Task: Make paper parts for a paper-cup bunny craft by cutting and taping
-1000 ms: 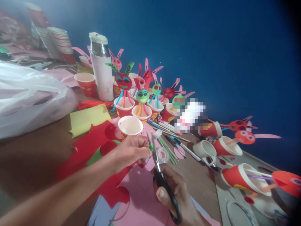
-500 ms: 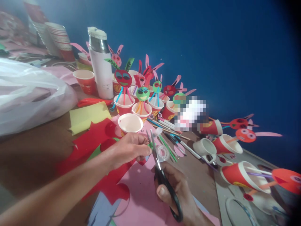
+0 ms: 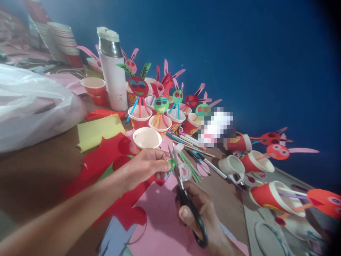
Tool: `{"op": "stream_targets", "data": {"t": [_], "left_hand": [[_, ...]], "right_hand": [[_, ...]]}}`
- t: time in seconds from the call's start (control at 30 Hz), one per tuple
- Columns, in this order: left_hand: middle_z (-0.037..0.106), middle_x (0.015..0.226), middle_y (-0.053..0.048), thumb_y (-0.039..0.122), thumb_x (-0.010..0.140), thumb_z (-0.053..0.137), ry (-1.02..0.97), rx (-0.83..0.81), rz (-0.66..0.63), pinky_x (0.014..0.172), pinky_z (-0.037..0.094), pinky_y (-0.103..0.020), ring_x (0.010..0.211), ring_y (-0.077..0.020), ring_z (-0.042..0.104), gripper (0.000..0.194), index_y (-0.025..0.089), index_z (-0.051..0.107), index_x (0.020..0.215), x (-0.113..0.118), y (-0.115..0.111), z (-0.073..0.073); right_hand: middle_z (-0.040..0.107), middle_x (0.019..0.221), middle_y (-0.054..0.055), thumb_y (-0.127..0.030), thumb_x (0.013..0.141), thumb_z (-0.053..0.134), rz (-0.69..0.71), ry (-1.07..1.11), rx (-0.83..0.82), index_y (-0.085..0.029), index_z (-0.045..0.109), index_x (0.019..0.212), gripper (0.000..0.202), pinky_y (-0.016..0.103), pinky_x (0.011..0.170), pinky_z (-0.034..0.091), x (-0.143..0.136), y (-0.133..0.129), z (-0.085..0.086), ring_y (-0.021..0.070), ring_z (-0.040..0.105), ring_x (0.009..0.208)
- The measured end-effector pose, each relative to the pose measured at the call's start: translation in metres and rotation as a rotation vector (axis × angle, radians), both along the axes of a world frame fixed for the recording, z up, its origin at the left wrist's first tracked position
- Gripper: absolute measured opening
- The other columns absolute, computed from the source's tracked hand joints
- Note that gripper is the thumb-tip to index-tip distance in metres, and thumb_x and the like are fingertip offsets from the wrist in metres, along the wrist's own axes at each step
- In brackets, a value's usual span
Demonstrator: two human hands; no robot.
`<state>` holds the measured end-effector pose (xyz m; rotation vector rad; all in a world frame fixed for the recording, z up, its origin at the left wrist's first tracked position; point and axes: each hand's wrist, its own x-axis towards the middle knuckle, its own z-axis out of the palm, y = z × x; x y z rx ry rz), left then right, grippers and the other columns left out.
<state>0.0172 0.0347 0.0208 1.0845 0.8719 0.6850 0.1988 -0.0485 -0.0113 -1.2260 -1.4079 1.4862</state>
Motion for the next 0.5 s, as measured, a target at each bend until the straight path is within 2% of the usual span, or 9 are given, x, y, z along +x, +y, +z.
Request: {"op": "stream_targets", "data": {"t": [0.23, 0.5], "left_hand": [[0.051, 0.045, 0.002, 0.021, 0.063, 0.055, 0.016, -0.008, -0.01, 0.046, 0.033, -0.02, 0.043, -0.0068, 0.044, 0.014, 0.014, 0.052, 0.052, -0.0007, 0.0029, -0.0016], [0.05, 0.044, 0.003, 0.018, 0.06, 0.056, 0.067, -0.01, -0.019, 0.043, 0.032, -0.019, 0.042, -0.0057, 0.043, 0.011, 0.013, 0.053, 0.05, -0.0023, 0.0019, 0.0032]], "right_hand": [[0.047, 0.056, -0.004, -0.05, 0.065, 0.07, 0.031, 0.034, -0.028, -0.02, 0.05, 0.087, 0.042, 0.024, 0.044, 0.027, -0.0019, 0.0005, 0.002, 0.0111, 0.037, 0.047], [0.045, 0.052, -0.004, -0.061, 0.067, 0.062, 0.005, -0.018, -0.015, -0.021, 0.052, 0.086, 0.045, 0.024, 0.044, 0.025, -0.007, -0.0005, 0.0067, 0.0119, 0.035, 0.046]]}}
